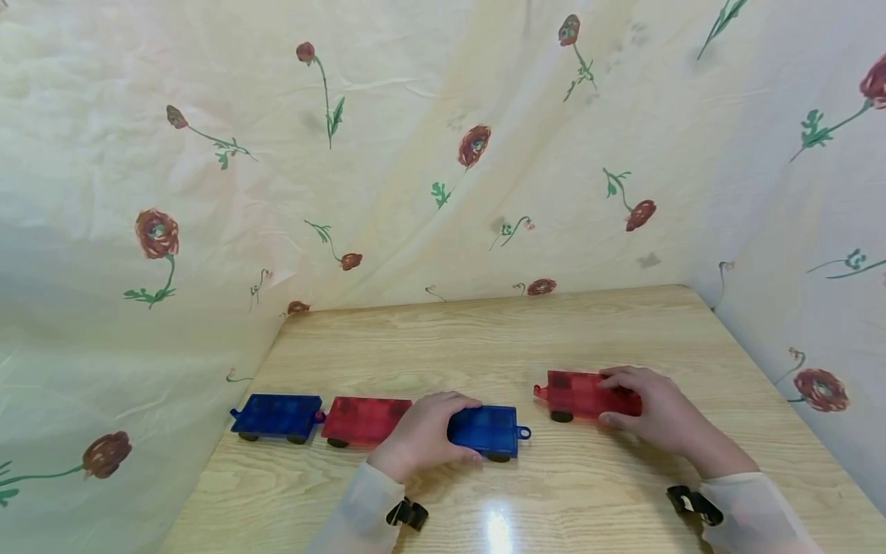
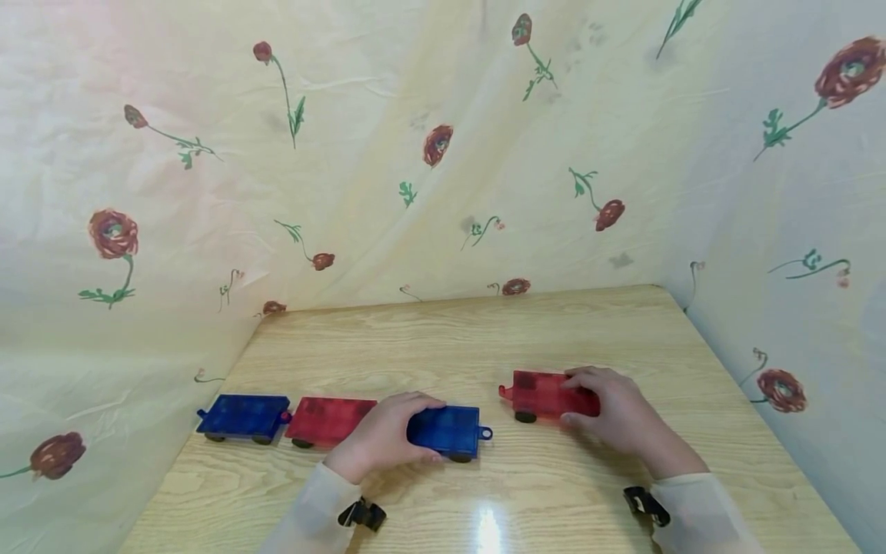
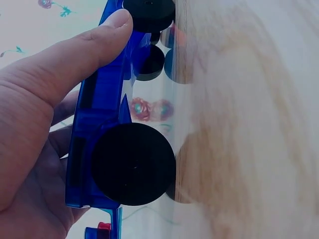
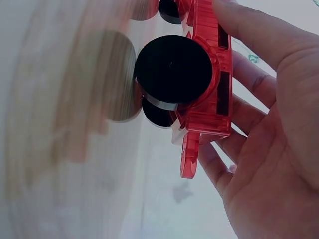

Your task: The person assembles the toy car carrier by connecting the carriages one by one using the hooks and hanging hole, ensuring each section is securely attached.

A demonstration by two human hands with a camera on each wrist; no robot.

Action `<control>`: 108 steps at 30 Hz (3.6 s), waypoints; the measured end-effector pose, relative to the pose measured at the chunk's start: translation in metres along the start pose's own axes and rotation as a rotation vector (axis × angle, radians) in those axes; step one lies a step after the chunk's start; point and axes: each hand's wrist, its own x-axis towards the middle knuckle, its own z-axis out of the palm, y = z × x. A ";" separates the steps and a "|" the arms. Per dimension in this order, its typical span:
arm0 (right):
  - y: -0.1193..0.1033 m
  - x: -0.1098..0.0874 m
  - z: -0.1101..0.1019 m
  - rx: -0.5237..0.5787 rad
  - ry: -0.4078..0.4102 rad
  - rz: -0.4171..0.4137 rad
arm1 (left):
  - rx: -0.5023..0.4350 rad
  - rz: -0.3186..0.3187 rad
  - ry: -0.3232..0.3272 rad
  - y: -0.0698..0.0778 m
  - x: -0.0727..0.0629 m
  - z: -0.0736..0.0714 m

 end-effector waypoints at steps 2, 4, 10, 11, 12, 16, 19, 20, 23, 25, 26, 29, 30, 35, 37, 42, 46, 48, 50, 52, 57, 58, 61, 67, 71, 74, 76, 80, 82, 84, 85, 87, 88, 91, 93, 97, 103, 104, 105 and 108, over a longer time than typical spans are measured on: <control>0.000 0.000 0.001 -0.003 0.004 -0.012 | -0.002 -0.004 0.006 -0.001 0.000 0.001; 0.000 0.000 0.001 -0.003 0.010 -0.020 | -0.007 -0.007 0.012 -0.002 -0.001 0.002; -0.002 -0.001 0.003 0.001 0.014 -0.032 | -0.057 -0.036 0.025 -0.004 -0.002 0.001; -0.001 -0.001 0.003 0.002 0.012 -0.034 | -0.066 -0.041 0.027 -0.004 -0.002 0.001; -0.001 -0.001 0.004 0.004 0.011 -0.035 | -0.075 -0.045 0.029 -0.005 -0.002 0.001; -0.001 -0.001 0.005 0.009 0.007 -0.046 | -0.091 -0.053 0.033 -0.004 -0.003 -0.001; -0.003 0.000 0.006 0.012 0.007 -0.059 | -0.090 -0.060 0.034 -0.003 -0.003 -0.003; -0.004 0.000 0.006 0.013 0.006 -0.063 | -0.090 -0.062 0.035 -0.002 -0.003 -0.003; -0.006 0.000 0.006 0.022 -0.004 -0.061 | -0.092 -0.071 0.036 -0.002 -0.003 -0.004; -0.007 0.000 0.006 0.025 -0.013 -0.053 | -0.092 -0.075 0.038 -0.001 -0.004 -0.005; -0.007 0.000 0.006 0.025 -0.016 -0.049 | -0.089 -0.073 0.040 -0.002 -0.003 -0.004; -0.009 -0.001 0.007 0.021 -0.023 -0.049 | -0.080 -0.067 0.048 -0.003 -0.003 -0.003; -0.010 -0.001 0.007 0.019 -0.023 -0.053 | -0.081 -0.067 0.050 -0.003 -0.003 -0.003; -0.013 0.000 0.010 0.025 -0.025 -0.075 | -0.098 -0.077 0.055 -0.005 -0.003 -0.002; -0.014 0.000 0.012 0.027 -0.026 -0.084 | -0.104 -0.079 0.058 -0.005 -0.004 -0.002; -0.019 0.001 0.015 0.035 -0.025 -0.110 | -0.101 -0.075 0.071 -0.006 -0.003 -0.001; -0.021 0.001 0.016 0.052 -0.027 -0.131 | -0.080 -0.070 0.077 -0.006 -0.003 -0.001; -0.022 0.002 0.017 0.058 -0.030 -0.136 | -0.069 -0.069 0.079 -0.006 -0.003 0.000; -0.022 0.002 0.017 0.060 -0.031 -0.142 | -0.063 -0.072 0.077 -0.006 -0.002 -0.001; -0.022 0.002 0.017 0.058 -0.028 -0.150 | -0.053 -0.073 0.074 -0.006 -0.002 -0.001; -0.023 0.002 0.018 0.051 -0.016 -0.169 | -0.047 -0.083 0.064 -0.006 -0.001 0.000; -0.023 0.002 0.018 0.049 -0.015 -0.170 | -0.048 -0.085 0.063 -0.005 -0.001 0.000; -0.023 0.002 0.019 0.047 -0.016 -0.167 | -0.047 -0.087 0.062 -0.005 -0.001 0.001; -0.022 0.003 0.020 0.042 -0.023 -0.159 | -0.029 -0.091 0.058 -0.006 0.000 0.003; -0.021 0.003 0.020 0.037 -0.027 -0.160 | -0.022 -0.101 0.054 -0.005 0.000 0.002; -0.022 0.002 0.019 0.038 -0.041 -0.154 | -0.022 -0.110 0.055 -0.004 0.000 0.001; -0.021 0.002 0.018 0.041 -0.054 -0.144 | -0.025 -0.114 0.055 -0.004 -0.001 0.001; -0.019 0.001 0.017 0.050 -0.072 -0.125 | -0.027 -0.118 0.052 -0.003 -0.001 0.000; -0.018 0.001 0.017 0.053 -0.072 -0.121 | -0.023 -0.114 0.053 -0.003 -0.001 0.000; -0.018 0.001 0.017 0.056 -0.070 -0.120 | -0.018 -0.109 0.053 -0.003 -0.001 -0.001; -0.018 0.001 0.017 0.057 -0.069 -0.119 | -0.016 -0.107 0.052 -0.002 -0.001 -0.001; -0.018 0.002 0.017 0.058 -0.066 -0.118 | -0.013 -0.103 0.052 -0.002 -0.002 -0.001; -0.018 0.001 0.017 0.059 -0.066 -0.116 | -0.011 -0.103 0.052 -0.002 -0.002 -0.001; -0.018 0.001 0.016 0.061 -0.070 -0.107 | -0.011 -0.104 0.053 -0.002 -0.002 -0.001; -0.017 0.000 0.016 0.066 -0.074 -0.101 | -0.013 -0.105 0.053 -0.002 -0.002 0.000; -0.016 -0.001 0.014 0.071 -0.085 -0.101 | -0.014 -0.104 0.053 -0.003 -0.001 0.000; -0.013 -0.002 0.011 0.080 -0.088 -0.099 | -0.001 -0.103 0.053 -0.003 -0.001 0.000; -0.012 -0.002 0.011 0.083 -0.087 -0.097 | 0.001 -0.102 0.052 -0.003 -0.001 0.000; -0.012 -0.002 0.011 0.084 -0.088 -0.096 | 0.002 -0.101 0.052 -0.003 0.000 0.000; -0.012 -0.002 0.011 0.087 -0.090 -0.096 | 0.014 -0.091 0.050 -0.003 0.000 0.001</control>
